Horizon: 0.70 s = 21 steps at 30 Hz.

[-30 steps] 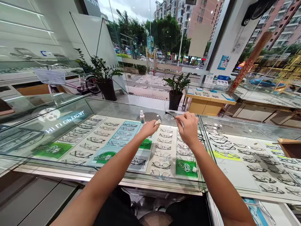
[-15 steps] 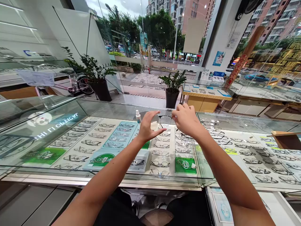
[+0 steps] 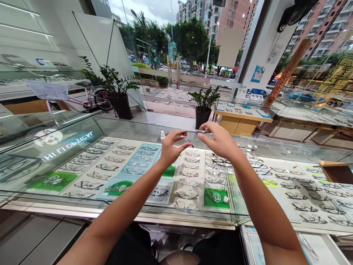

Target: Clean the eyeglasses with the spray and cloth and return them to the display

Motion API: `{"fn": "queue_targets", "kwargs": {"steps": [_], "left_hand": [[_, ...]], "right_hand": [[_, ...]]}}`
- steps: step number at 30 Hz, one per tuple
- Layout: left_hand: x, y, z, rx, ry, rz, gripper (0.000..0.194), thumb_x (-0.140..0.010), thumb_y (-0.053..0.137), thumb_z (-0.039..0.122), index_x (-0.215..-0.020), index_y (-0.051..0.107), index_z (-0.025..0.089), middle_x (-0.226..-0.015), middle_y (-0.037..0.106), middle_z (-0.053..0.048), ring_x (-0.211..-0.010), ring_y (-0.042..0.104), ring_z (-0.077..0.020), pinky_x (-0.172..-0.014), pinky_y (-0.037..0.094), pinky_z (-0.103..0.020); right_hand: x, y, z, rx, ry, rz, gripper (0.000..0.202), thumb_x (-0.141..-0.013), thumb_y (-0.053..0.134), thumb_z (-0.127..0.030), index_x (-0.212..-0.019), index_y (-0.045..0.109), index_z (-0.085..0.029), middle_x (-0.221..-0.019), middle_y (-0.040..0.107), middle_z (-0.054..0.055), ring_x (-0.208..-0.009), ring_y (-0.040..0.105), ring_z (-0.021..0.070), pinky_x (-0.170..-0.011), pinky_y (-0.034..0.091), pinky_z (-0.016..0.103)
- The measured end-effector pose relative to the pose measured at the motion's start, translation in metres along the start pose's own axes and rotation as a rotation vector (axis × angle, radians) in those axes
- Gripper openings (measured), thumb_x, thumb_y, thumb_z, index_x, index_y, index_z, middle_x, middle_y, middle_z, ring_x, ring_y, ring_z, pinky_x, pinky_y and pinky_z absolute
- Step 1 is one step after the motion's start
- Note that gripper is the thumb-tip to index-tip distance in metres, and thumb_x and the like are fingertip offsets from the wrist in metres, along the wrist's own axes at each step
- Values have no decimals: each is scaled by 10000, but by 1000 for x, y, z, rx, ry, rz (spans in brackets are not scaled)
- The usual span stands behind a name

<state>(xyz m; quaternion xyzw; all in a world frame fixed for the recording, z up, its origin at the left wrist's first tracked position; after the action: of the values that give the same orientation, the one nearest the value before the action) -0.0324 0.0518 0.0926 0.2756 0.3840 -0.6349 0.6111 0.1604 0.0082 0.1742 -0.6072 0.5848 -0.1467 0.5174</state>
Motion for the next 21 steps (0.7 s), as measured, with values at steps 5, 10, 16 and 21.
{"fn": "queue_targets", "kwargs": {"steps": [5, 10, 16, 21], "left_hand": [[-48, -16, 12, 77, -13, 59, 508, -811, 855, 474, -1240, 693, 255, -1108, 721, -63, -1024, 716, -186, -899, 670, -359], [-94, -21, 40, 160, 23, 91, 479, -788, 880, 455, -1194, 711, 265, -1076, 724, -65, -970, 707, -176, -836, 666, -325], [-106, -20, 56, 67, 83, 75, 482, -789, 881, 455, -1203, 711, 277, -1138, 731, -67, -981, 708, -180, -846, 647, -325], [-102, -22, 50, -8, 98, 78, 462, -809, 865, 461, -1208, 702, 295, -1132, 725, -56, -962, 701, -178, -841, 640, -338]], "right_hand": [[0, -25, 25, -280, 1, 220, 771, -815, 773, -626, -1461, 496, -311, -1414, 626, 127, -1322, 591, 352, -1132, 481, 576], [-16, -25, 32, -495, -86, 486, 755, -868, 698, -622, -1499, 383, -352, -1229, 636, 85, -1157, 660, 282, -1075, 530, 508], [-17, -35, 15, -326, -94, 740, 598, -897, 672, -595, -1410, 504, -337, -1083, 583, 55, -935, 601, 240, -942, 530, 453], [-18, -30, 16, -173, -28, 683, 634, -942, 585, -594, -1494, 443, -314, -1085, 577, 76, -945, 589, 267, -940, 526, 468]]}}
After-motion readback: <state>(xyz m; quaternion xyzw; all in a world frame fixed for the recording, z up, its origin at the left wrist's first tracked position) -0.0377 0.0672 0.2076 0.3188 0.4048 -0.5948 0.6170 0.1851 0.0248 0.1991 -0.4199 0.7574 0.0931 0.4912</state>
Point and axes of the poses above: each hand's wrist, its own x-axis away from the middle knuckle, its own y-axis out of the palm, z = x × y, the point moved 7 cm from there along -x, towards the middle knuckle
